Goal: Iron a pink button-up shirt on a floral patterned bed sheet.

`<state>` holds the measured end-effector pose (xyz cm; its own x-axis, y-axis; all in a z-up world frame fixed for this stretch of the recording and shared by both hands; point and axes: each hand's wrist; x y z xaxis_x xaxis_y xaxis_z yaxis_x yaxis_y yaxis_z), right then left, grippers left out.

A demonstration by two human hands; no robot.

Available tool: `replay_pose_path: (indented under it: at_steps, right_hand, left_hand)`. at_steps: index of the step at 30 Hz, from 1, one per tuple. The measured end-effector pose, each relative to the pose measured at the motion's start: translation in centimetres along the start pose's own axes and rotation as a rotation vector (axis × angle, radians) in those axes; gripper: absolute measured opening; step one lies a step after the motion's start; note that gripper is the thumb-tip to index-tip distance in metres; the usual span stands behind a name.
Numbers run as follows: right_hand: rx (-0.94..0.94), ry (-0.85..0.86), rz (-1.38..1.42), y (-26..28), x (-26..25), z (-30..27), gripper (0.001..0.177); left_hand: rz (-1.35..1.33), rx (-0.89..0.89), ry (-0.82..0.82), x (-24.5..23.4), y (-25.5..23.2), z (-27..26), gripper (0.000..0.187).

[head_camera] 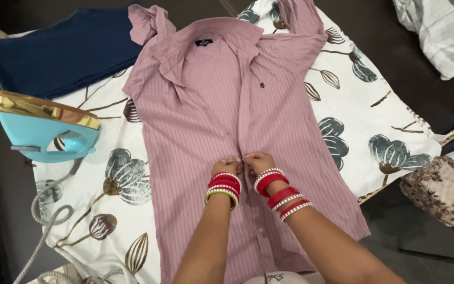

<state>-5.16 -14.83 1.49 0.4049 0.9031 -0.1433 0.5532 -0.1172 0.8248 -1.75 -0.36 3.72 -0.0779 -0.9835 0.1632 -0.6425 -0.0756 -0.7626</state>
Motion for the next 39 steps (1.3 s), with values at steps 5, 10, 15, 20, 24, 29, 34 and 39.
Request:
replay_pose_path:
  at_steps: [5, 10, 15, 20, 24, 29, 34, 39]
  right_hand:
    - [-0.006, -0.021, -0.124, -1.2, 0.9, 0.6, 0.014]
    - [-0.016, 0.090, -0.024, -1.2, 0.2, 1.0, 0.013]
    - [0.013, 0.227, -0.090, 0.0, -0.2, 0.7, 0.013]
    - [0.109, 0.228, 0.045, -0.3, -0.1, 1.3, 0.012]
    - [-0.008, 0.205, -0.060, -0.4, 0.6, 1.3, 0.012]
    - [-0.054, 0.062, -0.254, 1.6, 1.5, -1.6, 0.008]
    - [-0.066, 0.004, -0.021, 1.1, 1.6, -1.7, 0.007]
    - [-0.007, 0.164, 0.050, -0.4, 1.0, 0.1, 0.005]
  left_hand:
    - [-0.102, -0.025, 0.061, -0.6, 2.3, 2.6, 0.019]
    - [-0.029, -0.023, 0.033, -0.5, 1.4, 2.1, 0.018]
    - [0.302, 0.021, 0.044, -0.2, -0.5, 0.5, 0.022]
    - [0.586, 0.073, -0.002, 0.1, -2.6, -1.1, 0.024]
    - [0.855, 0.169, -0.063, 0.1, -3.1, -1.0, 0.026]
    - [0.856, 0.176, -0.120, 0.3, -3.3, -0.4, 0.039]
    - [0.876, 0.110, -0.032, 1.1, -5.2, -1.8, 0.043]
    - [0.637, -0.041, -0.080, 1.5, -4.7, -1.3, 0.031]
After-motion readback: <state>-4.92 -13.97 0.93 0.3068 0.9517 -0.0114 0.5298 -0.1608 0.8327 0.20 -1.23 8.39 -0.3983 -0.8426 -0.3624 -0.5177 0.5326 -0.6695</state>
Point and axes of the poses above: each hand's wrist, its own z-axis towards the middle knuckle, its own x-axis out of the palm, y = z × x, and after that the axes turned 4 degrees about -z, right-handed
